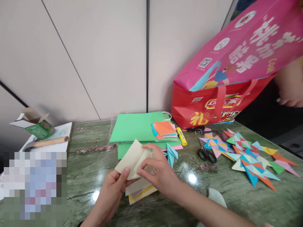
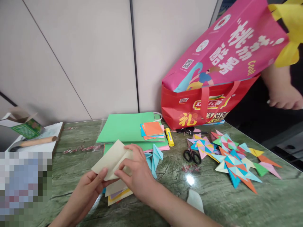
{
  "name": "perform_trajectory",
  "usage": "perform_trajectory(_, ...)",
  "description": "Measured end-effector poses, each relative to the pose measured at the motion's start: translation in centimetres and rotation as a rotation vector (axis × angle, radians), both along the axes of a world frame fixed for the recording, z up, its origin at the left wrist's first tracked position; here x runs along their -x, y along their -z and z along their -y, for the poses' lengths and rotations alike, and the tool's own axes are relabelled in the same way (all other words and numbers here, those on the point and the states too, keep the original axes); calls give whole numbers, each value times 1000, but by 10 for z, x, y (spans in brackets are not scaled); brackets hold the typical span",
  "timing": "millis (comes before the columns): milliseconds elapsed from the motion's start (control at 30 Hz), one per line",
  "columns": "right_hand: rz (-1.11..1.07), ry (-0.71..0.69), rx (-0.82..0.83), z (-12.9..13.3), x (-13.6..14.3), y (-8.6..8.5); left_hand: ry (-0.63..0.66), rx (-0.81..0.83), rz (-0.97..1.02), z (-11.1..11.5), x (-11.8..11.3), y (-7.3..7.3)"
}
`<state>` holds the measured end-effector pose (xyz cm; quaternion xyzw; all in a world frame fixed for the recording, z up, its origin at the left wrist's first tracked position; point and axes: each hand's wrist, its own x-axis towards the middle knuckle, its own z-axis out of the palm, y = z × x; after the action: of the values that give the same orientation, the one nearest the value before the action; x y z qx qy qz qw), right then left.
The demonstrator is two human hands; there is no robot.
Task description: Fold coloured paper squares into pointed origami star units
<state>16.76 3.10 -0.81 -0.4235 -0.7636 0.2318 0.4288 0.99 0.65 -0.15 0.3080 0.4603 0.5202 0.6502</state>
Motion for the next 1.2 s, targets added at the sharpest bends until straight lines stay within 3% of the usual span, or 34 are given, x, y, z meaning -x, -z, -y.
perform_trajectory(100,-64,7,119,1,0,-1,129,-38,25,2,1,-1)
perform_trajectory(200,-116,53,219,2,2,-1,175,-33,38,3,2,-2)
perform_trajectory(300,-148,110,273,2,4,-2,180,-2,71,2,2,-3)
perform_trajectory(633,-248,109,442,0,3,-5,150,9,118,2,3,-2)
perform_trajectory(833,-241,140,362,2,4,-5,164,27,119,0,0,-3)
perform_trajectory(1000,-225,90,280,0,1,-5,74,26,29,3,-1,-6)
perform_trajectory(1200,-282,61,354,-3,0,-6,27,15,-63,3,-2,-7)
